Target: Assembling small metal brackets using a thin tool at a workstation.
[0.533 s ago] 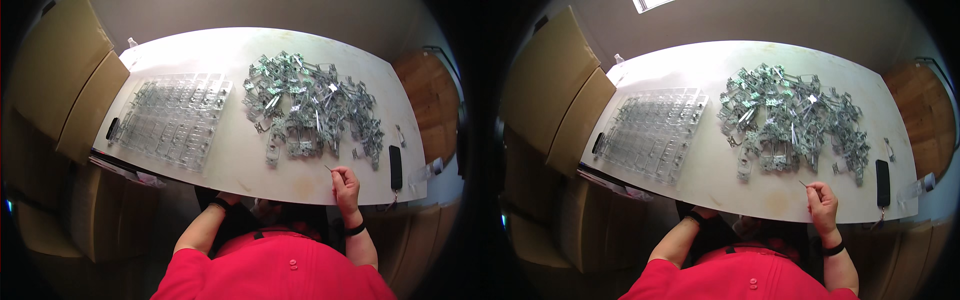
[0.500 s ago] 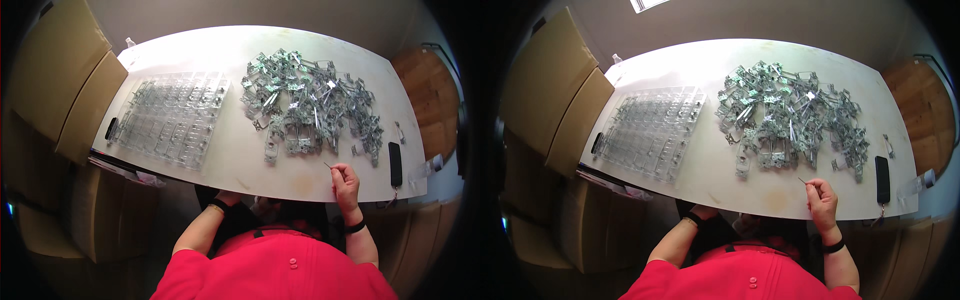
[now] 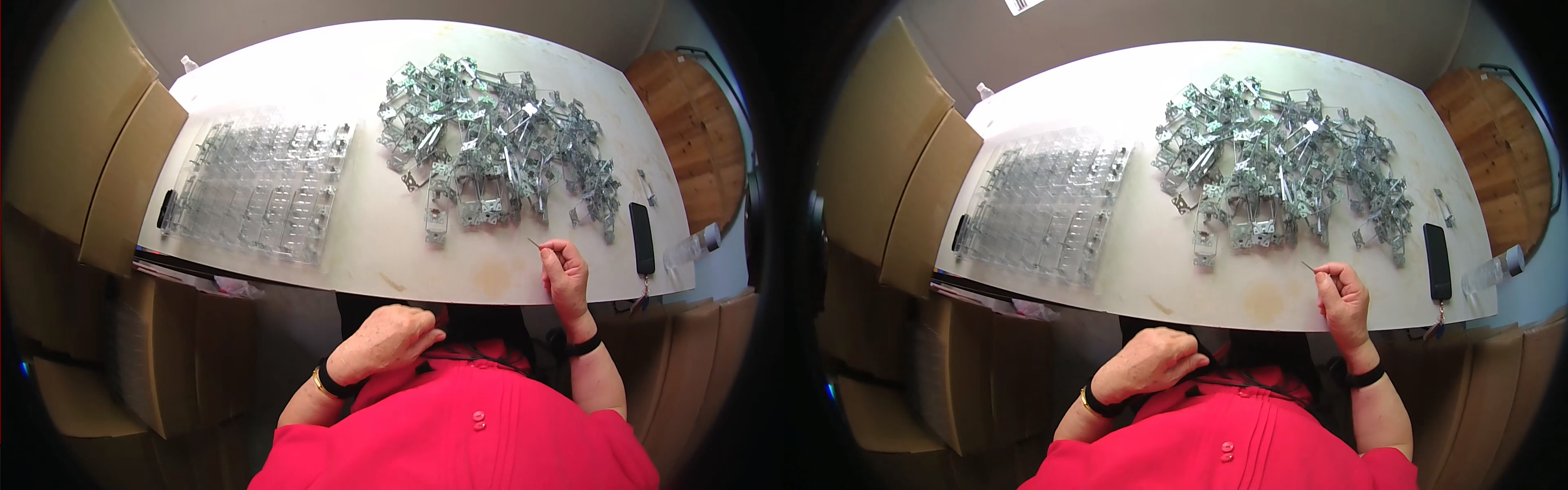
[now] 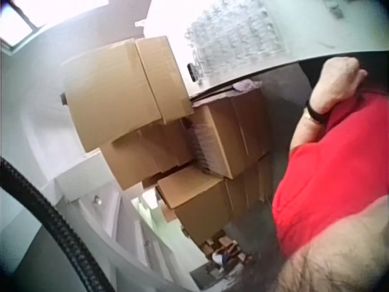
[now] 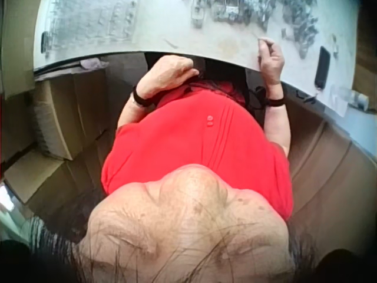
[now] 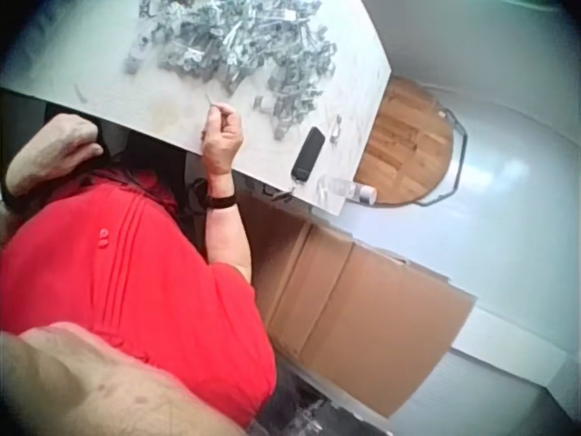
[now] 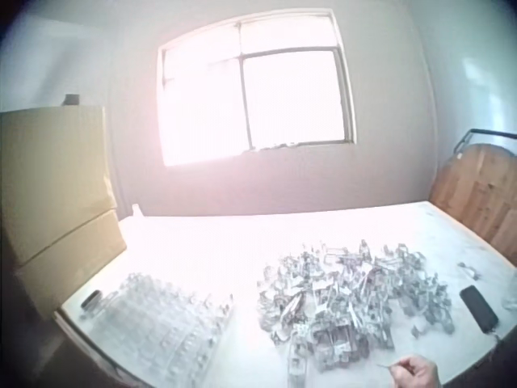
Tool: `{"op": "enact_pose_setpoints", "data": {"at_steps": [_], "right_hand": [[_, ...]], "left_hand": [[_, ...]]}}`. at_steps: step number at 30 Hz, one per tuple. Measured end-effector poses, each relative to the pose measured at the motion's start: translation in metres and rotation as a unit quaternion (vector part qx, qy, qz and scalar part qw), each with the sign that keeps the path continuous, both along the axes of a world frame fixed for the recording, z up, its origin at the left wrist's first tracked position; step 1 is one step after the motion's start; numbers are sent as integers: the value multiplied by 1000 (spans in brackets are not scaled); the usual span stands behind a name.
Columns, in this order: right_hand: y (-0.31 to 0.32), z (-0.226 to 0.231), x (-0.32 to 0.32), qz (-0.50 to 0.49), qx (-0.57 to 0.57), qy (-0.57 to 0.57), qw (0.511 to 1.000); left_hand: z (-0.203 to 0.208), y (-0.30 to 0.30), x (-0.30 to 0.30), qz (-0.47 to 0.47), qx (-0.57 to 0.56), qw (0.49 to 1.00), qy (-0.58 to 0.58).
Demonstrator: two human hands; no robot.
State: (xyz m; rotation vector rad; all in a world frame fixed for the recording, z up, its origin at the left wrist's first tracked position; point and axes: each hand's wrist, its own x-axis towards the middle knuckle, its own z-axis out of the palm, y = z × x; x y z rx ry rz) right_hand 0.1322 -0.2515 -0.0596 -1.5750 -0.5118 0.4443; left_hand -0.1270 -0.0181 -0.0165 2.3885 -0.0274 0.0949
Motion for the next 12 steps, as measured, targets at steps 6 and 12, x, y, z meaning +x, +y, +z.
{"op": "enact_pose_setpoints", "data": {"at_steps": [6,12], "right_hand": [[-2,3,5,-6,-22,-7,1000],[-5,2,6,-1,-25,-16,1000]], "left_hand": [[13,11,4,79,30,984,-159],[-12,23,3,170,0,964,-203]]}}
